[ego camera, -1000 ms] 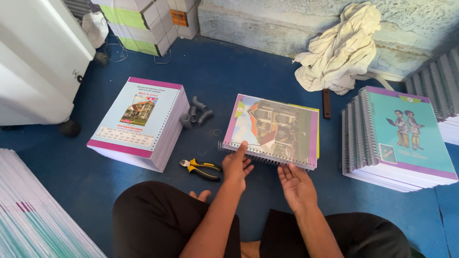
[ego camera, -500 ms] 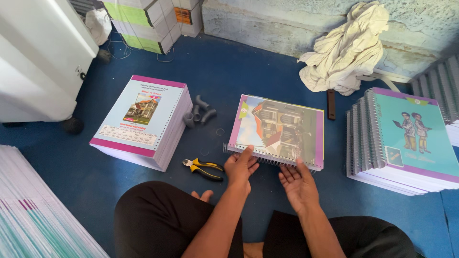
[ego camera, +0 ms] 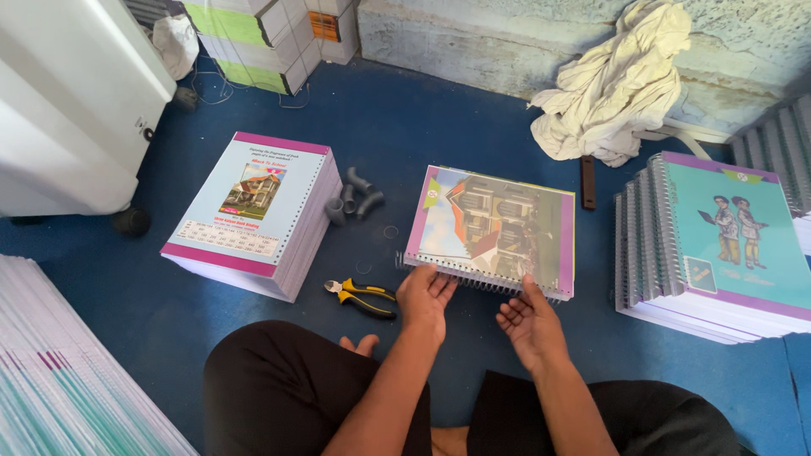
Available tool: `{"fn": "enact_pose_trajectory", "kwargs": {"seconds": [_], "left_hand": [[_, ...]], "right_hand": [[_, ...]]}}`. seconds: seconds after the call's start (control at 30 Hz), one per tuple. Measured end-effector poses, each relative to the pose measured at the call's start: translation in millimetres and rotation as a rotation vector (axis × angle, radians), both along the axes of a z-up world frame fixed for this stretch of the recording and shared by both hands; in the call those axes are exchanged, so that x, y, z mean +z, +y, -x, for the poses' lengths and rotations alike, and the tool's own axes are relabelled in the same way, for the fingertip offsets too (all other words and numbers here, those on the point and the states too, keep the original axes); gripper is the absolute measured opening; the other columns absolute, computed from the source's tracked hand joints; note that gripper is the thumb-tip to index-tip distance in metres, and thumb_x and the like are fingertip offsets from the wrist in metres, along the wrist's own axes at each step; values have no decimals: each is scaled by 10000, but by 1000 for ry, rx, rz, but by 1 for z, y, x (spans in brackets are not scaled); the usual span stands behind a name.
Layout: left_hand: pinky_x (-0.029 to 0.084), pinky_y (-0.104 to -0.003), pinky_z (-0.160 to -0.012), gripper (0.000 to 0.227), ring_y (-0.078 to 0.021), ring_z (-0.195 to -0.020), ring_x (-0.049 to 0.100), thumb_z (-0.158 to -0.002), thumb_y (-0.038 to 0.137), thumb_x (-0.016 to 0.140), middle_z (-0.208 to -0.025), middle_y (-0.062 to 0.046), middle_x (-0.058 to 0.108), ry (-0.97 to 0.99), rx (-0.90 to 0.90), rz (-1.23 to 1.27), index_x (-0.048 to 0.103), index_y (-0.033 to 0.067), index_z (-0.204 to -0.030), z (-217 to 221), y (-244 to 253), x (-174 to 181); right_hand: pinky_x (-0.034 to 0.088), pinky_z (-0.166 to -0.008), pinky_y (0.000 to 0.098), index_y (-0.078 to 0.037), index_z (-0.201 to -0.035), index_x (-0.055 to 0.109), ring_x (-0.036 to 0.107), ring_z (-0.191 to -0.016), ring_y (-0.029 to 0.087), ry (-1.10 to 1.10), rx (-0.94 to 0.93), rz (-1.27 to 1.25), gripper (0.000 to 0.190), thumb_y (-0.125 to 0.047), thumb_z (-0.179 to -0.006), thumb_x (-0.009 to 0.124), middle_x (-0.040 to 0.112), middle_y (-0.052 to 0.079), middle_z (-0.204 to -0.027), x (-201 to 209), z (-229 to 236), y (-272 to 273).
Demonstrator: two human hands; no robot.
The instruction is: The person sits on the floor and inserts a metal spiral binding into the pre-punched holes of a notebook. They align the spiral with the holes and push it through by hand, then flip the notebook to check the binding.
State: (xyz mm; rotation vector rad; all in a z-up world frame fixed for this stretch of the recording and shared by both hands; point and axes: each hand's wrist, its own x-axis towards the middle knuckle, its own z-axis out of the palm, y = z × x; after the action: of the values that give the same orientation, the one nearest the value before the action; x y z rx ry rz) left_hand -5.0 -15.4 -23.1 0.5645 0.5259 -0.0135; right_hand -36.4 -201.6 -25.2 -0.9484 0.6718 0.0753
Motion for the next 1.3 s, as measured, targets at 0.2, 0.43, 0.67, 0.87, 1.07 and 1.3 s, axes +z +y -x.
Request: {"fn": "enact_pose_trajectory", "kwargs": {"seconds": [0.2,0.43,0.67,0.87,1.07,1.3], "left_hand": [[573,-399,-819,468,-197,-834,672,-788,339,851,-958,-87,668,171,-33,-220,613,23,-1038,-4,-4,-6],[550,-435,-820,586,-198,-880,635,-785,531,797,-971,-53,607,225,-173,-225,618,53,-1072,-2,1,9],[538,-460,-978,553,-261,-1022,661,-847,365,725,-1086,-118,640,35,71,-15,607,-17,-1229,0,2,7],[608,-364,-864,472,-217,-931,707,-784,153,766,-1064,-112,677,150,210,-98,556,69,-1199,-7,8,6],[545,-307,-692,507,-162,-758,571,-792,279,891,-924,-81,614,241,104,-291,584,35,-1113,-13,12,11],[542,-394,-777,458,-190,-905,645,-810,349,807,-1005,-53,643,196,-35,-193,595,86,-1119,-7,9,13]], "right_hand": [[544,-846,401,-76,-1143,610,659,-945,229,-138,-47,-153,365,-280,-869,738,653,77,-990,15,8,8],[558,-862,372,-55,-1140,626,687,-978,207,-158,-27,-59,367,-227,-842,755,699,78,-1025,17,10,10],[550,-770,365,-74,-1027,607,619,-815,191,-23,-46,31,385,-409,-924,764,617,59,-860,4,4,7],[542,-847,392,-79,-1110,595,648,-954,223,-100,-52,-91,341,-300,-890,731,645,83,-980,12,7,6],[535,-967,391,-61,-1213,588,644,-1063,215,-239,-170,-150,379,-100,-855,706,660,89,-1128,21,13,8],[532,-859,334,-65,-1153,615,656,-953,176,-167,-187,-83,338,-190,-884,778,664,65,-1045,6,11,-2]]}}
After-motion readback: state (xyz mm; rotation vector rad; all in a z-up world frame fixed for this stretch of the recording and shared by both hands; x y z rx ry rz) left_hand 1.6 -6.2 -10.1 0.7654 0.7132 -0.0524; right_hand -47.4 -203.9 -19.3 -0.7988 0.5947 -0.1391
